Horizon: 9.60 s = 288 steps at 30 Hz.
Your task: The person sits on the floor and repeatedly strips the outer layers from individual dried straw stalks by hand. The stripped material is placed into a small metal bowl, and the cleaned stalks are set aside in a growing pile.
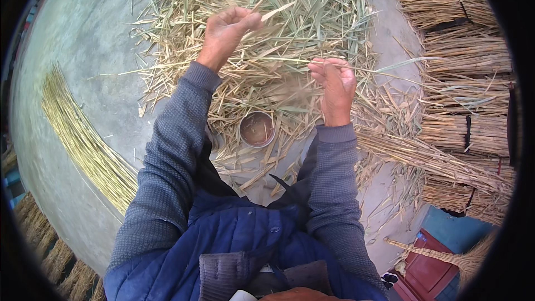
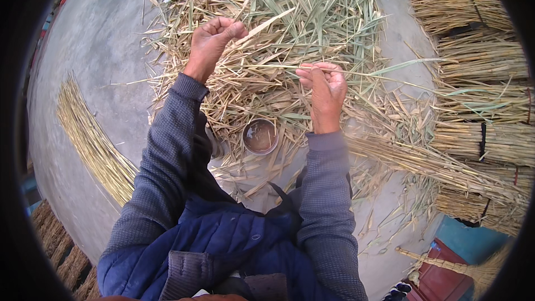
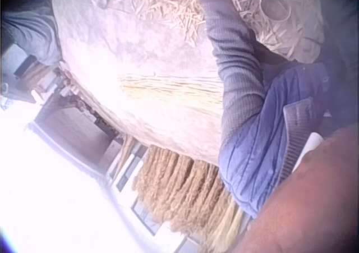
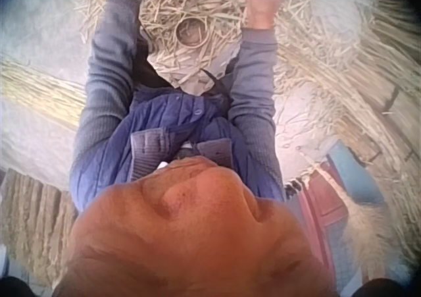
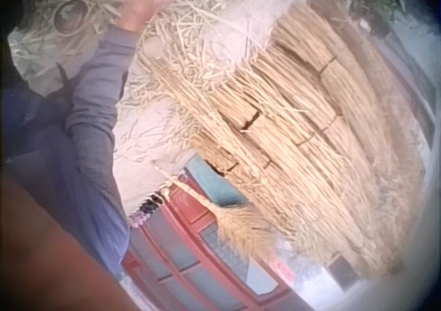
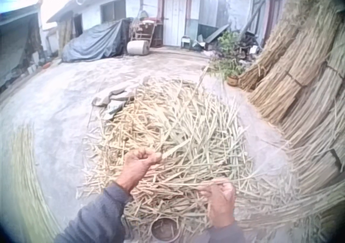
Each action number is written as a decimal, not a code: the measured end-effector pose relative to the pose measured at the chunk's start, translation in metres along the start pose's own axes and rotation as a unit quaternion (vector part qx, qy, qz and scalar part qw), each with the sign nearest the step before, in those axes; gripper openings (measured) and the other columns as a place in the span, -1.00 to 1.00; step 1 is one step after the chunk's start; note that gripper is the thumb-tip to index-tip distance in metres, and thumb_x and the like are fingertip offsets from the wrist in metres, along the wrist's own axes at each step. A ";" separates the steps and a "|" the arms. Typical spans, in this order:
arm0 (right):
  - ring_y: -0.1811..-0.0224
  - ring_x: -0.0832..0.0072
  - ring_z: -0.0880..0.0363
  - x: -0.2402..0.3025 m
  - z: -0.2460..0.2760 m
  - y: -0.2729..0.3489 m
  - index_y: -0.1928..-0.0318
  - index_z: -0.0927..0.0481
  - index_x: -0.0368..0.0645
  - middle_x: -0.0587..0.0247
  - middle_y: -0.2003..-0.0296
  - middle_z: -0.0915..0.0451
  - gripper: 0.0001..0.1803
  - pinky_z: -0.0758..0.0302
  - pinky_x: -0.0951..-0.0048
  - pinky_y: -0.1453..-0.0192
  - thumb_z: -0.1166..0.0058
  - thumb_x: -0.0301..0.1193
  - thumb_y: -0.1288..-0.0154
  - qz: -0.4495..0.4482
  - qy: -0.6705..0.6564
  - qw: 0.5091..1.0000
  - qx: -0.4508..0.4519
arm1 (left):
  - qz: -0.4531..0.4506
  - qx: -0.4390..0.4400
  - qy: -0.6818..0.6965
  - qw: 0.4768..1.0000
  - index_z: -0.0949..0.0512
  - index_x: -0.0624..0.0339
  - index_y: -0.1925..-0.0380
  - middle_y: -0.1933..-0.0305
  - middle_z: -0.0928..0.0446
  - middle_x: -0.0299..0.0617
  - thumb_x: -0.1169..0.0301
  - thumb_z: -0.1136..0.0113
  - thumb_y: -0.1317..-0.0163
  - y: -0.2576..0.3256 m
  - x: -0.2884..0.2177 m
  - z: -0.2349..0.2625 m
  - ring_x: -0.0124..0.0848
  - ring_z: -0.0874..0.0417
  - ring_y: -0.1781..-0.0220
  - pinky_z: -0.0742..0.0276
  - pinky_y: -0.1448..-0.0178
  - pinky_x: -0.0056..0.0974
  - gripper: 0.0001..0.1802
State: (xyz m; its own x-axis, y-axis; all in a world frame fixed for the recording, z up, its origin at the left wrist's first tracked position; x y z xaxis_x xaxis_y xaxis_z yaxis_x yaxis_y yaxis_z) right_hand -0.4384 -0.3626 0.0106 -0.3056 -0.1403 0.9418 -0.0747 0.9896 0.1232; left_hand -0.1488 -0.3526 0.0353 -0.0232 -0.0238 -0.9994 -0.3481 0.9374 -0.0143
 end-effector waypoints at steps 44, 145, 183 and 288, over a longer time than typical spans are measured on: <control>0.24 0.37 -0.76 0.006 0.013 -0.005 0.05 -0.45 -0.34 -0.11 0.16 -0.69 -0.76 -0.70 0.55 0.21 -0.19 -0.46 -0.44 0.029 0.015 0.999 0.010 | -0.107 -0.057 -0.180 0.976 -0.66 0.08 0.31 0.50 -0.66 -0.37 0.30 -0.38 -0.28 -0.024 -0.006 0.073 -0.60 -0.58 0.46 -0.50 0.39 -0.43 -0.86; 0.17 0.35 -0.68 0.028 -0.005 -0.044 -0.22 -0.51 -0.29 0.07 0.17 -0.70 -0.51 -0.56 0.34 0.04 -0.15 -0.22 -0.45 0.253 0.521 0.814 -0.043 | -0.239 0.219 -0.506 0.799 -0.54 0.09 0.45 0.52 -0.58 -0.25 0.14 -0.30 -0.20 0.093 0.000 0.075 -0.18 -0.60 0.36 -0.41 0.14 -0.02 -0.73; 0.19 0.19 -0.74 -0.009 0.533 0.140 0.07 -0.68 -0.22 0.03 0.27 -0.74 -0.69 -0.63 0.27 0.04 -0.20 -0.35 -0.20 0.050 0.489 0.787 -0.373 | 0.185 0.227 -0.627 0.722 -0.65 0.17 0.43 0.39 -0.64 0.18 0.32 -0.22 -0.08 0.405 0.162 0.301 0.16 -0.68 0.25 -0.59 0.14 0.07 -0.83; 0.35 0.45 -0.75 0.060 0.026 0.018 0.10 -0.61 -0.35 0.15 0.33 -0.69 -0.61 -0.64 0.58 0.30 -0.36 -0.25 -0.32 0.068 0.087 0.992 -0.061 | -0.201 0.191 -0.263 0.924 -0.72 0.15 0.15 0.15 -0.72 -0.16 0.05 -0.33 -0.29 0.029 -0.026 -0.025 -0.25 -0.65 -0.03 -0.48 -0.15 -0.13 -0.61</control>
State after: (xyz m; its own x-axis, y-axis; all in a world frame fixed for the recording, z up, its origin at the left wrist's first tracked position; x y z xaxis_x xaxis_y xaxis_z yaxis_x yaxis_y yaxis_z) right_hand -0.4826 -0.3541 0.0608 -0.1360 -0.0080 0.9907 0.0747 0.9970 0.0183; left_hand -0.1819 -0.3332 0.0621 0.5293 -0.3185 -0.7864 0.1285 0.9463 -0.2968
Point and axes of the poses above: each hand's wrist, its own y-axis away from the middle knuckle, its own z-axis out of the back of the hand, x = y × z, the point moved 10 cm from there along -y, towards the middle knuckle
